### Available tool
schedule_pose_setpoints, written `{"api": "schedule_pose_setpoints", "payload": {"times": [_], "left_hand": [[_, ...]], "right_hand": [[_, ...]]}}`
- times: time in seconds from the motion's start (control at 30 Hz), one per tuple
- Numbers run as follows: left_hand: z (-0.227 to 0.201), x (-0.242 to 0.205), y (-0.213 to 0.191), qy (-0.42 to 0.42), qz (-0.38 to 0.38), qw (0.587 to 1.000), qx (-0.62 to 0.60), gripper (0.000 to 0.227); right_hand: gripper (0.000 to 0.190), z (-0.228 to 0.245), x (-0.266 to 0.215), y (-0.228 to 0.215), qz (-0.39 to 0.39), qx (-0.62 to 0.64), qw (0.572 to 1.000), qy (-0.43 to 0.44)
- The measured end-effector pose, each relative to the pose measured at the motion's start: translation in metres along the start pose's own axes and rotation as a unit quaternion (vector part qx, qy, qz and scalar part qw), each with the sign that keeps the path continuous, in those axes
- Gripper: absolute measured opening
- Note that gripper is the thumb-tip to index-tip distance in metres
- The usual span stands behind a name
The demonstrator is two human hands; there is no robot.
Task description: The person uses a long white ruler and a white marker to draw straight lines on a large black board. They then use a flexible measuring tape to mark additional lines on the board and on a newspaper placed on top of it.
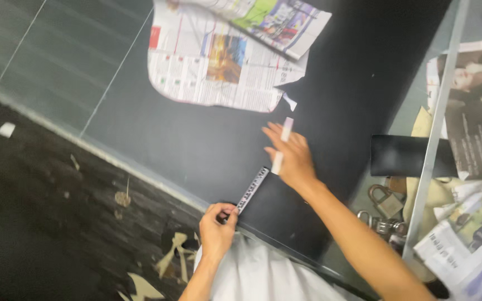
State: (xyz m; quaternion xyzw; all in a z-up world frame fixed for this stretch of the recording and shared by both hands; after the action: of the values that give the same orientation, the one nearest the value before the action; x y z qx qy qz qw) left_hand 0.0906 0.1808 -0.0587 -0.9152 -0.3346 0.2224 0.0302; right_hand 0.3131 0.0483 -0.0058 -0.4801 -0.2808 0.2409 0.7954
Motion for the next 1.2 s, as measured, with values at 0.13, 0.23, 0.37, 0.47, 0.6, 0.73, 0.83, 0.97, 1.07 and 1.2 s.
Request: {"api": "schedule_pose_setpoints", "payload": {"times": [0.13, 0.23, 0.37, 0.47, 0.6, 0.73, 0.83, 0.97, 1.07, 1.2], "left_hand": [[-0.008, 0.043, -0.039, 0.008, -0.011, 1.0, 0.013, 0.007], [-0.01, 0.076, -0.079, 0.02, -0.028, 0.999, 0.002, 0.007], [-0.006, 0.123, -0.126, 0.021, -0.043, 0.999, -0.008, 0.008], [-0.006, 0.152, -0.149, 0.019, -0.043, 0.999, -0.012, 0.01], [-0.034, 0.193, -0.163, 0.069, -0.039, 0.997, 0.018, 0.009], [-0.07, 0.23, -0.154, 0.11, -0.008, 0.992, 0.065, 0.009], [-0.107, 0.257, -0.127, 0.157, 0.04, 0.983, 0.087, 0.008], [-0.147, 0.281, -0.085, 0.181, 0.139, 0.967, 0.118, 0.007], [-0.168, 0.278, -0.042, 0.251, 0.256, 0.919, 0.163, 0.008], [-0.179, 0.254, 0.006, 0.338, 0.379, 0.846, 0.161, 0.009]], "right_hand": [[0.058, 0.03, 0.067, 0.046, -0.018, -0.058, 0.997, -0.045], [0.053, 0.04, 0.107, 0.073, -0.04, -0.059, 0.995, -0.066], [0.037, 0.042, 0.137, 0.095, -0.06, -0.07, 0.992, -0.087], [0.025, 0.042, 0.127, 0.095, -0.062, -0.083, 0.993, -0.065], [0.027, 0.057, 0.088, 0.083, -0.033, -0.071, 0.997, -0.026], [0.028, 0.068, 0.03, 0.061, 0.008, -0.027, 0.998, 0.051], [0.026, 0.066, -0.01, 0.04, 0.075, -0.012, 0.987, 0.14], [0.033, 0.073, -0.034, 0.018, 0.195, 0.063, 0.958, 0.198], [0.037, 0.068, -0.022, 0.002, 0.156, 0.092, 0.941, 0.288], [0.043, 0.054, 0.031, -0.018, -0.053, 0.052, 0.951, 0.301]]}}
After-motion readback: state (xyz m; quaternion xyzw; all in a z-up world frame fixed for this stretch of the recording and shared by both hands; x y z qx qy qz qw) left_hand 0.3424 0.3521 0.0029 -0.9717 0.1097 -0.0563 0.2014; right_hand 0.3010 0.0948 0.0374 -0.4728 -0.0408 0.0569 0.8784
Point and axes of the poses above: each hand's wrist, its own x-axis towards the middle knuckle, its own y-axis out of the palm, z = x × y, the point moved 8 cm from there along x, towards the middle knuckle, and after that the axes turned 13 degrees about -x, right-handed, at the moved point
